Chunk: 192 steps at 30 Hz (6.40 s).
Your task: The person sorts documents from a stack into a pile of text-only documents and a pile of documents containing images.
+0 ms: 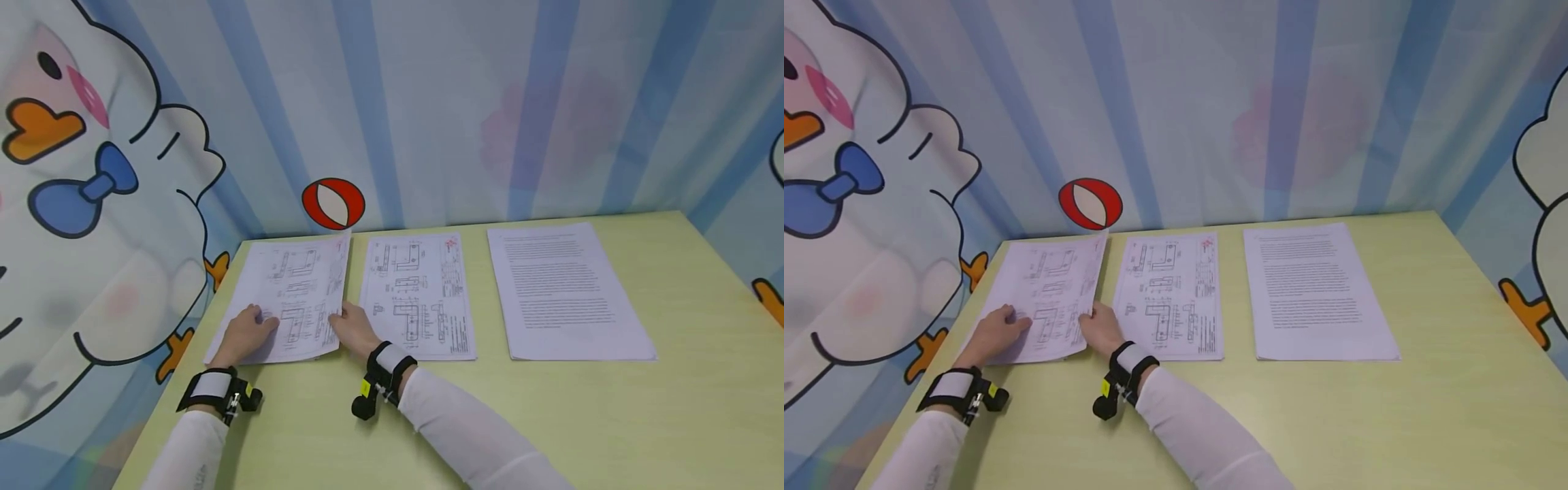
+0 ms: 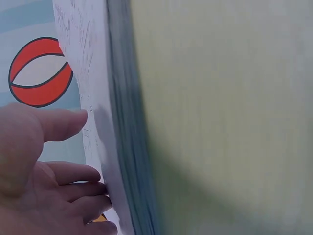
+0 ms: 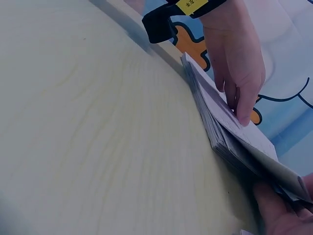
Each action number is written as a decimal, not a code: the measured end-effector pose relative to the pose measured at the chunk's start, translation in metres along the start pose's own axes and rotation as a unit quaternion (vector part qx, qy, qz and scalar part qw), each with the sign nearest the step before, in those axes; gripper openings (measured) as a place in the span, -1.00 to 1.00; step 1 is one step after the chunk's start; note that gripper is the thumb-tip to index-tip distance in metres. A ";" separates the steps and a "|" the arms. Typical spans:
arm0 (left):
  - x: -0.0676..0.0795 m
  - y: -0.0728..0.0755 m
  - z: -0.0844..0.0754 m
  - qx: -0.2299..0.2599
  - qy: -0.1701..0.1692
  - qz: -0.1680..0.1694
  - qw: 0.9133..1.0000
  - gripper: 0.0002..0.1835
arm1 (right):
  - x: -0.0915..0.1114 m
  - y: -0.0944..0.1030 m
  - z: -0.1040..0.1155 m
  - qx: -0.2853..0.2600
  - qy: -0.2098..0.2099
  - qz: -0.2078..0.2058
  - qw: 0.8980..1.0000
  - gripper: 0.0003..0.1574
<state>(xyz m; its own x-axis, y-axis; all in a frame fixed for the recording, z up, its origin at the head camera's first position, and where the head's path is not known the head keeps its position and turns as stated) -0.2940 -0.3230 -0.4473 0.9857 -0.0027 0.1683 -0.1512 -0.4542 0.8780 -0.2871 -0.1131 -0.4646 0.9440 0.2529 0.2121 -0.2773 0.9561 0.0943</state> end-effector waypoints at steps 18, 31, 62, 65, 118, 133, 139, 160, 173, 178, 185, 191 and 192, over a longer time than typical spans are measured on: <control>-0.010 0.014 -0.019 0.112 0.034 -0.150 0.982 -0.40 | 0.005 0.042 0.008 -0.084 -0.030 -0.087 0.992 -0.50; -0.019 0.001 -0.058 0.272 0.042 -0.156 0.949 -0.40 | 0.011 0.101 0.023 -0.116 -0.007 -0.060 0.991 -0.50; -0.005 -0.063 -0.141 0.204 -0.108 0.002 0.973 -0.46 | 0.058 0.212 -0.006 0.185 0.004 -0.029 0.982 -0.38; -0.007 -0.069 -0.138 0.201 -0.106 0.009 0.974 -0.48 | 0.057 0.211 -0.011 0.210 0.013 -0.026 0.977 -0.42; 0.010 0.046 -0.100 0.067 -0.169 -0.185 0.966 -0.66 | 0.060 0.163 0.045 0.279 0.199 -0.225 0.912 -0.64; -0.011 0.042 -0.014 0.008 -0.032 -0.163 0.986 -0.57 | 0.039 0.085 0.046 0.230 0.183 -0.128 0.947 -0.29; -0.002 0.042 0.001 0.008 0.013 -0.125 0.992 -0.52 | 0.028 0.058 0.032 0.228 0.155 -0.073 0.958 -0.19; -0.006 0.016 0.035 -0.019 0.036 -0.041 0.998 -0.36 | 0.016 -0.004 0.006 0.216 0.091 0.013 0.972 -0.22; -0.003 0.012 0.025 -0.017 0.042 -0.039 0.998 -0.36 | 0.011 -0.012 0.008 0.059 0.081 0.066 0.993 -0.40; -0.005 0.008 0.021 -0.014 0.028 -0.037 0.999 -0.36 | 0.010 -0.008 0.009 0.036 0.070 0.055 0.995 -0.44; -0.002 0.002 0.006 0.007 0.016 -0.037 0.999 -0.37 | 0.003 0.001 0.004 0.019 0.050 0.009 0.999 -0.55; 0.000 -0.002 -0.001 0.040 0.023 -0.045 0.998 -0.38 | 0.003 0.016 0.002 0.049 0.024 -0.054 0.997 -0.59; 0.001 -0.002 -0.001 0.044 0.022 -0.047 0.998 -0.38 | 0.003 0.019 0.002 0.053 0.019 -0.064 0.996 -0.57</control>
<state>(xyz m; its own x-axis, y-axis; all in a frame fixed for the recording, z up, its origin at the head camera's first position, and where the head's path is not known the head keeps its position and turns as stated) -0.2930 -0.3207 -0.4485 0.9907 0.0826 0.1085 -0.0489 -0.5278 0.8480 -0.2903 -0.0946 -0.4604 0.9782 0.1374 0.1555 -0.1699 0.9605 0.2202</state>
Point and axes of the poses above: each hand's wrist, its own x-axis away from the middle knuckle, its own y-axis out of the back of the hand, z = x × y, the point moved 7 cm from there along -x, towards the middle knuckle, and after that the axes turned 5 degrees about -y, right-handed, at the moved point
